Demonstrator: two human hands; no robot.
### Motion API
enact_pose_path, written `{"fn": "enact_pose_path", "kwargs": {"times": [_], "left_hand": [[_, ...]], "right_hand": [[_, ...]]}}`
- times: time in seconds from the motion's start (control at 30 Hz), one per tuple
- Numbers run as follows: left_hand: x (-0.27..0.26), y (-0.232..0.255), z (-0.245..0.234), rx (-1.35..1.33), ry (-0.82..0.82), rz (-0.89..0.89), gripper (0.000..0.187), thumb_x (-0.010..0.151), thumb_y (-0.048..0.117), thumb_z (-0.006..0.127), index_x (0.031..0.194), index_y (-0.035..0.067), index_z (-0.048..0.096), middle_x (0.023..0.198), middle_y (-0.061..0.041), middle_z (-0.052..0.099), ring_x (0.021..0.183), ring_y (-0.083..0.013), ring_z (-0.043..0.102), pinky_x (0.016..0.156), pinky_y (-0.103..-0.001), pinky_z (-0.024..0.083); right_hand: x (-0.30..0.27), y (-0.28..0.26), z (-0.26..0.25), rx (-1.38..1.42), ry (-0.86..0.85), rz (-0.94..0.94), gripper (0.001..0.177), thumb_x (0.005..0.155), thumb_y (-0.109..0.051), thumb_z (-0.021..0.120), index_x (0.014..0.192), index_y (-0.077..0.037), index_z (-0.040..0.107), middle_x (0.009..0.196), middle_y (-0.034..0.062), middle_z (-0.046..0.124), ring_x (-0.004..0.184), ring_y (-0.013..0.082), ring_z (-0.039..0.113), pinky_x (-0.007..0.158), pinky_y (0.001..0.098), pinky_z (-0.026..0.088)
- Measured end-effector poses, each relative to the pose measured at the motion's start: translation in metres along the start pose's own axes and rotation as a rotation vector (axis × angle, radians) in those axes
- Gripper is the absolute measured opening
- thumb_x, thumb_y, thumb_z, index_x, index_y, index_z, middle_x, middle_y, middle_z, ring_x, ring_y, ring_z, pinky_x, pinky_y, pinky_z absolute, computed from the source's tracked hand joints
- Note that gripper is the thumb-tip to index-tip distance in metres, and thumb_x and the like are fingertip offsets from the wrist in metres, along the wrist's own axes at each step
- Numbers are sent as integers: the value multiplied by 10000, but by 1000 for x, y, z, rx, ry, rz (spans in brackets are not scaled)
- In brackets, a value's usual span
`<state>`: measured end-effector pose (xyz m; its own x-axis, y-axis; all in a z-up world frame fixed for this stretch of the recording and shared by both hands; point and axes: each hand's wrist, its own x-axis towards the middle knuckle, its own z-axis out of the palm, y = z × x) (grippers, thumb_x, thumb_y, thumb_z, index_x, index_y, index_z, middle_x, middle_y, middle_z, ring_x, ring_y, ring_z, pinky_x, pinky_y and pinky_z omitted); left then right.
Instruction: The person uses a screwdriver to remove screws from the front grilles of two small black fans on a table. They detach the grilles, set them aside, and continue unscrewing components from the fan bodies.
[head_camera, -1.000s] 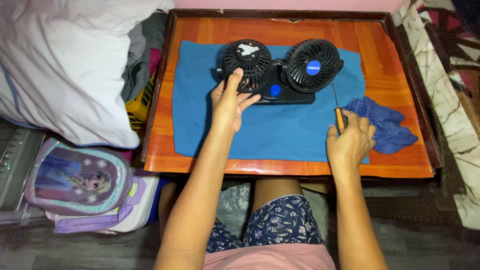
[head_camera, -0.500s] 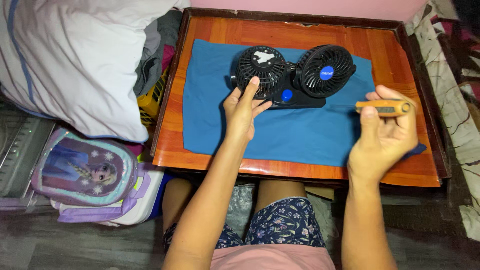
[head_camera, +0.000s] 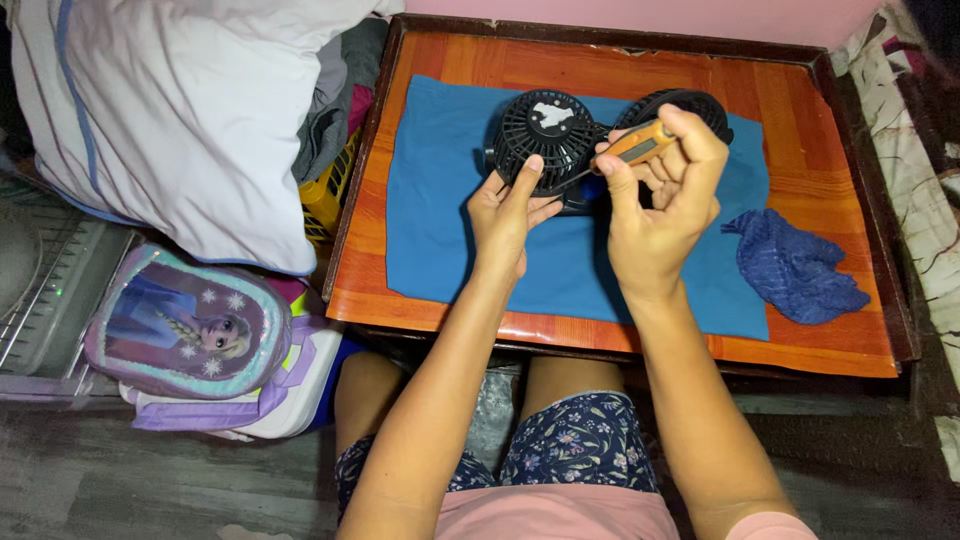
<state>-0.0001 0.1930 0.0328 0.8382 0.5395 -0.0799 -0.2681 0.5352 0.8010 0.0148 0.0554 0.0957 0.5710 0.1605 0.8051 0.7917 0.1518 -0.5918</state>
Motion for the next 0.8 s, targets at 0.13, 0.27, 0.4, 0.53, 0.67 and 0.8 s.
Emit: {"fn": "enact_pose_path", "kwargs": {"times": [0.13,0.27,0.4,0.53,0.67,0.8], "left_hand": [[0,-1,-1,3,-4,-1,301,940,224,717,1152,12,689,1020,-142,749,829,-258,756,745,-382,647],[-1,1,0,17,3,6,310,932,233,730,1144,9,696,1018,-142,752,823,-252,759,735,-377,644],[-2,4,1,52,30,3,317,921,246,743,1122,6,697,1023,-148,761,831,-267,772,731,-372,644],[-3,6,0,71,34,-7,317,917,252,746,1116,9,705,1028,-151,767,849,-274,777,738,-362,640],[-3,7,1,80,48,-26,314,912,254,746,1107,11,706,1020,-143,767,848,-271,780,734,-357,643],[-3,6,-1,81,43,-14,312,923,245,749,1125,8,719,1023,-138,764,848,-260,765,730,-345,629]], "right_hand": [[-1,3,3,-54,-7,-24,477,1097,93,715,1463,-16,429,1165,196,703,1044,205,743,916,293,639],[0,2,1,-79,-39,-40,452,1096,96,720,1438,-7,442,1164,190,705,1048,206,742,927,298,637],[2,4,3,-99,-70,-94,437,1083,102,721,1418,0,459,1165,194,695,1067,219,741,967,319,634],[4,4,4,-105,-84,-107,452,1072,101,728,1426,1,464,1161,197,697,1068,226,744,971,320,634],[9,0,4,-73,-108,-103,449,1069,96,738,1424,1,479,1168,180,695,1078,226,739,979,321,633],[16,-6,4,-158,-117,-195,510,914,39,843,1315,24,527,1177,188,636,1064,254,708,915,324,617]]}}
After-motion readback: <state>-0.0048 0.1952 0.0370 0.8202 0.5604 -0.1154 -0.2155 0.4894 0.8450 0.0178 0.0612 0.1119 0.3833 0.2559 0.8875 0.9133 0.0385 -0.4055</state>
